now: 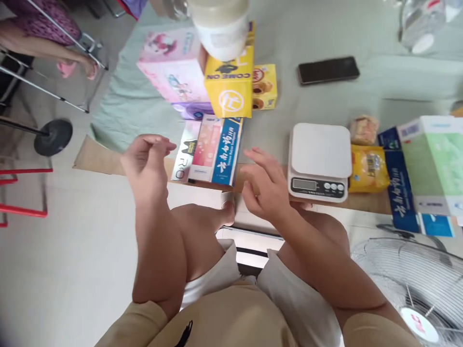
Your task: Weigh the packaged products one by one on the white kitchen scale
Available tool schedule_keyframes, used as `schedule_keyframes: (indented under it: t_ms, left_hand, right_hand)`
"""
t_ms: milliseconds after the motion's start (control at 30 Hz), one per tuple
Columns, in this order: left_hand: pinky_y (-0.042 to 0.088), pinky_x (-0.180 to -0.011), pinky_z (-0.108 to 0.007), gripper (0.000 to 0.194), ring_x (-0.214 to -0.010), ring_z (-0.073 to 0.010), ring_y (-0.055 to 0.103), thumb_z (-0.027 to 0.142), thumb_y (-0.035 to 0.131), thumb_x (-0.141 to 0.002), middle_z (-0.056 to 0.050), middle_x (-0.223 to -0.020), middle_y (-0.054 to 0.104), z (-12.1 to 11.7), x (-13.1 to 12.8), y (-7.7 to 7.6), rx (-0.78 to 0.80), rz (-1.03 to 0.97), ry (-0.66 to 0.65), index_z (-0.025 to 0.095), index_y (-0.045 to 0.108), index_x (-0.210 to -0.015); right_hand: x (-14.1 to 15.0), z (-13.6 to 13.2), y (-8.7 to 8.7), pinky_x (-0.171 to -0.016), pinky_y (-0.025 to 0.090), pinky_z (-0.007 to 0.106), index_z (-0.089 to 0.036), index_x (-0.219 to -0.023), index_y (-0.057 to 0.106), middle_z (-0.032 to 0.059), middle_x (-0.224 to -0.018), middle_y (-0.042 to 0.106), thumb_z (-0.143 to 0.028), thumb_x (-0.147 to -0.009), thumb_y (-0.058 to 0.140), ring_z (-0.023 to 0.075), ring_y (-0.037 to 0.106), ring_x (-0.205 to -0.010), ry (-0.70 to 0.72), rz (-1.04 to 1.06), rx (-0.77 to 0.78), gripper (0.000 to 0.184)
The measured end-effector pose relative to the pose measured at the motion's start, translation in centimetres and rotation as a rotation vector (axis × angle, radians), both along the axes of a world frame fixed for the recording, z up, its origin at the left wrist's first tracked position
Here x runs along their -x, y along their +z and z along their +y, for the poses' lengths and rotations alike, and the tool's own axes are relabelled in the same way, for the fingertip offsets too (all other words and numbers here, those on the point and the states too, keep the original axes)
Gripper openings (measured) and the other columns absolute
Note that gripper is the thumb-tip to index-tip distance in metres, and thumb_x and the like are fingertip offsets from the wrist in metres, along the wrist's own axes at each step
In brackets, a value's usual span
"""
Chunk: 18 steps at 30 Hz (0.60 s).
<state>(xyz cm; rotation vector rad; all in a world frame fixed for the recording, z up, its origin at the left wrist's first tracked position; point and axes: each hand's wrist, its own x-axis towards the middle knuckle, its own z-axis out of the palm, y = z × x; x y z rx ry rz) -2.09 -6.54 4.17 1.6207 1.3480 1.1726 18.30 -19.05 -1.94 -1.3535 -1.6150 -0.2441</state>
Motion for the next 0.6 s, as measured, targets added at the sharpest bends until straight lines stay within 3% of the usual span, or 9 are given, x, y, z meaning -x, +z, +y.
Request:
schedule_keyframes:
  t_ms: [67, 200, 367, 500, 600]
  left_hand:
    - [0.056, -0.097, -0.039, 0.002, -0.106, -0.0229, 0.071, 0.024, 0.064, -0.092, -0.005, -0.104, 0.075, 1.3, 1.3, -1.0, 0.132, 0.118, 0.049, 0.025, 0.066, -0.093]
    - [0.054, -0.107, -0.047, 0.041, -0.128, -0.0319, 0.065, 0.033, 0.076, -0.083, -0.011, -0.132, 0.071, 2.7, 2.7, -2.8, 0.375, 0.301, -0.062, 0.024, 0.065, -0.121]
    - [0.056, -0.107, -0.053, 0.057, -0.127, -0.0348, 0.066, 0.033, 0.081, -0.08, -0.011, -0.127, 0.073, 3.1, 3.5, -4.2, 0.424, 0.271, -0.258, 0.027, 0.064, -0.133]
    - [0.057, -0.107, -0.055, 0.051, -0.129, -0.035, 0.065, 0.029, 0.078, -0.082, -0.01, -0.129, 0.073, 3.3, 4.0, -4.1, 0.451, 0.256, -0.287, 0.029, 0.066, -0.131]
    - [0.059, -0.102, -0.052, 0.041, -0.124, -0.034, 0.067, 0.025, 0.075, -0.082, -0.009, -0.118, 0.074, 3.1, 3.9, -3.6, 0.426, 0.26, -0.291, 0.029, 0.069, -0.123]
  right_hand:
    - [1.4, 1.3, -0.7, -0.102, 0.065, 0.053, -0.021, -0.11, 0.063, 0.0141, -0.126, 0.075, -0.008, -0.08, 0.058, 0.032, 0.073, -0.125, 0.045, -0.001, 0.01, 0.033]
    - [3.1, 2.8, -1.2, -0.105, 0.063, 0.056, -0.023, -0.11, 0.064, 0.0125, -0.126, 0.076, -0.008, -0.079, 0.06, 0.0322, 0.074, -0.125, 0.087, 0.05, 0.052, 0.035]
    - [3.7, 3.7, -1.0, -0.101, 0.065, 0.057, -0.024, -0.108, 0.064, 0.011, -0.123, 0.077, -0.01, -0.078, 0.062, 0.0331, 0.076, -0.119, 0.057, 0.051, 0.074, 0.033]
    - [3.5, 4.4, -0.9, -0.1, 0.065, 0.059, -0.024, -0.109, 0.065, 0.0115, -0.125, 0.077, -0.01, -0.078, 0.064, 0.0349, 0.076, -0.121, 0.053, 0.076, 0.09, 0.034]
    - [3.4, 4.6, -1.0, -0.103, 0.065, 0.058, -0.024, -0.112, 0.065, 0.0113, -0.128, 0.076, -0.01, -0.079, 0.065, 0.0347, 0.075, -0.124, 0.068, 0.068, 0.121, 0.036]
